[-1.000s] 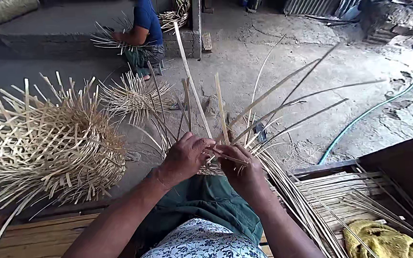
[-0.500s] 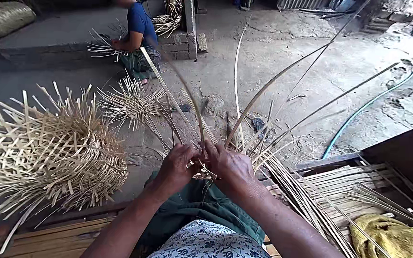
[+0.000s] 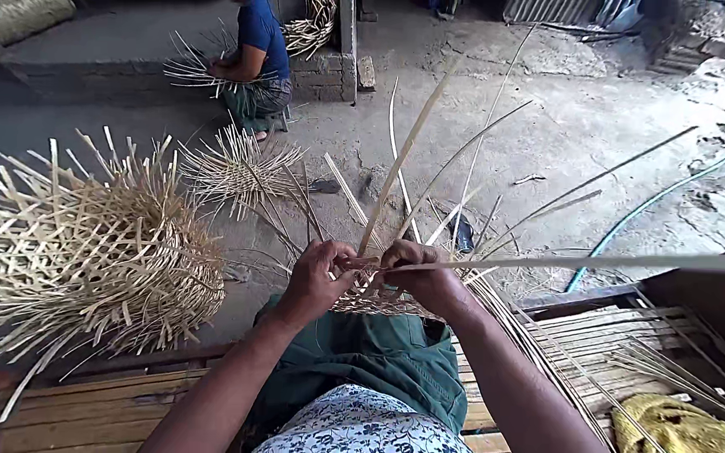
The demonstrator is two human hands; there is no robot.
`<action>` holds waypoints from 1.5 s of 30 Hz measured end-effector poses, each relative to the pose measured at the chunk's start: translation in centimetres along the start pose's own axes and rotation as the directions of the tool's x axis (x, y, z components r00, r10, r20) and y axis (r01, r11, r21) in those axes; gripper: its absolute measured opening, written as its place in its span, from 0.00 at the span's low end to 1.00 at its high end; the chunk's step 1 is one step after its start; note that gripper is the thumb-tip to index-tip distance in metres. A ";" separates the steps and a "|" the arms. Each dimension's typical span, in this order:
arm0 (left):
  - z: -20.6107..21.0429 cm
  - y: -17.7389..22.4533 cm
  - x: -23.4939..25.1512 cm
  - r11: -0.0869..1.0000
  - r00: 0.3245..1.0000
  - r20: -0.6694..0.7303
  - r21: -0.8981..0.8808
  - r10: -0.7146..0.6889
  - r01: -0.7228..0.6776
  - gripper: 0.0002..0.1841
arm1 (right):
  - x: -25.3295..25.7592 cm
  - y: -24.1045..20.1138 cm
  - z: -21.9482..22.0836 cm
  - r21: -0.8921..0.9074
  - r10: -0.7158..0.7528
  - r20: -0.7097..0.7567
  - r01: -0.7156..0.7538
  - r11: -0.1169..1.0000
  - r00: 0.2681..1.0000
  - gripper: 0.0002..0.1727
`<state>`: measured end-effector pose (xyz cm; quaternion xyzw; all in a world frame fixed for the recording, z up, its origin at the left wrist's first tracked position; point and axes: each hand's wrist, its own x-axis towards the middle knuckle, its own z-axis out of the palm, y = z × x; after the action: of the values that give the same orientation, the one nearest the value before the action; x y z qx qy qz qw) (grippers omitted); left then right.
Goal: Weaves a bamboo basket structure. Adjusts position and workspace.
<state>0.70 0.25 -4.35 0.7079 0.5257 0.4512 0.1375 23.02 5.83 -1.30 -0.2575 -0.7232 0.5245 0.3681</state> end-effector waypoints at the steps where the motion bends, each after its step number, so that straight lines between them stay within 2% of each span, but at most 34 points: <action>1: 0.4 -0.3 0.0 0.996 0.998 -0.020 0.062 0.059 -0.058 0.13 | -0.3 0.7 0.1 -0.031 -0.084 -0.033 0.083 0.996 0.996 0.03; 2: 0.8 -0.6 0.1 0.980 0.990 -0.030 0.148 0.140 -0.135 0.12 | -0.7 1.1 0.3 -0.125 -0.149 -0.074 0.139 0.982 0.986 0.03; 4: 1.6 -0.7 0.2 0.905 0.960 -0.018 0.339 0.278 -0.256 0.13 | -1.3 0.8 1.4 -0.430 -0.215 -0.185 0.118 0.895 0.959 0.06; 6: 2.0 -0.1 0.3 0.836 0.951 0.010 0.474 0.310 -0.277 0.16 | -2.0 0.1 2.5 -0.646 -0.281 -0.223 0.074 0.760 0.933 0.09; 9: 2.2 1.6 0.6 0.783 0.949 0.032 0.557 0.313 -0.277 0.13 | -2.8 -1.2 3.6 -0.825 -0.346 -0.177 0.052 0.562 0.921 0.14; 12: 2.4 2.3 0.6 0.812 0.960 0.034 0.526 0.277 -0.253 0.12 | -2.8 -1.4 3.5 -0.917 -0.340 -0.144 0.004 0.399 0.929 0.14; 13: 2.3 2.4 0.5 0.862 0.972 0.033 0.455 0.232 -0.221 0.12 | -2.8 -1.2 3.2 -0.921 -0.300 -0.125 0.002 0.389 0.946 0.13; 15: 1.4 2.8 0.5 0.978 0.995 0.072 0.192 0.068 -0.081 0.12 | -2.7 -1.2 2.2 -0.903 -0.241 -0.076 0.036 0.429 0.968 0.11; 17: 0.1 3.0 0.9 0.986 0.979 0.163 -0.093 -0.121 0.138 0.13 | -2.8 -2.0 1.3 -0.860 -0.162 -0.024 0.063 0.507 0.986 0.11; 18: -0.4 2.8 1.1 0.963 0.961 0.211 -0.163 -0.178 0.214 0.15 | -2.9 -2.3 1.1 -0.840 -0.125 0.000 0.068 0.538 0.992 0.11; 20: -0.8 2.7 1.3 0.948 0.937 0.258 -0.153 -0.235 0.280 0.18 | -2.9 -2.3 1.2 -0.818 -0.076 0.034 0.071 0.570 0.997 0.14; 23: -0.7 2.9 1.2 0.942 0.917 0.286 -0.106 -0.278 0.319 0.13 | -2.7 -2.0 1.9 -0.821 -0.087 0.019 0.065 0.567 0.996 0.18; 26: -0.2 2.4 0.6 0.912 0.948 0.224 -0.294 -0.225 0.286 0.10 | -2.5 -2.3 1.8 -0.826 -0.051 -0.026 0.008 0.563 0.998 0.20; 29: 0.4 2.1 -0.3 0.889 0.983 0.131 -0.424 -0.129 0.173 0.11 | -2.1 -3.0 1.6 -0.828 0.077 -0.076 -0.106 0.551 0.994 0.20; 32: 0.8 1.8 -0.5 0.903 0.990 0.073 -0.407 -0.121 0.141 0.12 | -2.1 -3.2 1.6 -0.806 0.120 -0.078 -0.134 0.577 0.990 0.20; 34: 0.6 1.7 -0.3 0.921 0.983 0.049 -0.344 -0.177 0.183 0.12 | -2.3 -2.4 1.7 -0.784 0.025 -0.066 -0.067 0.617 0.998 0.21; 36: 0.3 1.9 -0.3 0.935 0.983 0.040 -0.304 -0.177 0.181 0.13 | -2.5 -1.8 2.1 -0.802 -0.065 -0.094 -0.037 0.596 0.993 0.23; 40: 1.2 1.8 -0.9 0.916 0.992 -0.034 -0.389 -0.120 0.097 0.14 | -2.6 -1.8 3.0 -0.854 -0.131 -0.168 -0.078 0.514 0.977 0.23; 42: 1.5 1.4 -1.2 0.914 0.996 -0.067 -0.405 -0.059 0.027 0.14 | -2.5 -1.9 3.0 -0.863 -0.101 -0.192 -0.119 0.490 0.976 0.23; 45: 1.7 1.1 -1.4 0.937 0.983 -0.158 -0.321 0.091 -0.138 0.12 | -2.3 -2.3 2.5 -0.855 -0.021 -0.202 -0.166 0.491 0.979 0.24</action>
<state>2.69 -0.89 -5.24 0.6707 0.4087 0.5890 0.1904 22.42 1.95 -0.18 -0.4853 -0.8395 0.0783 0.2314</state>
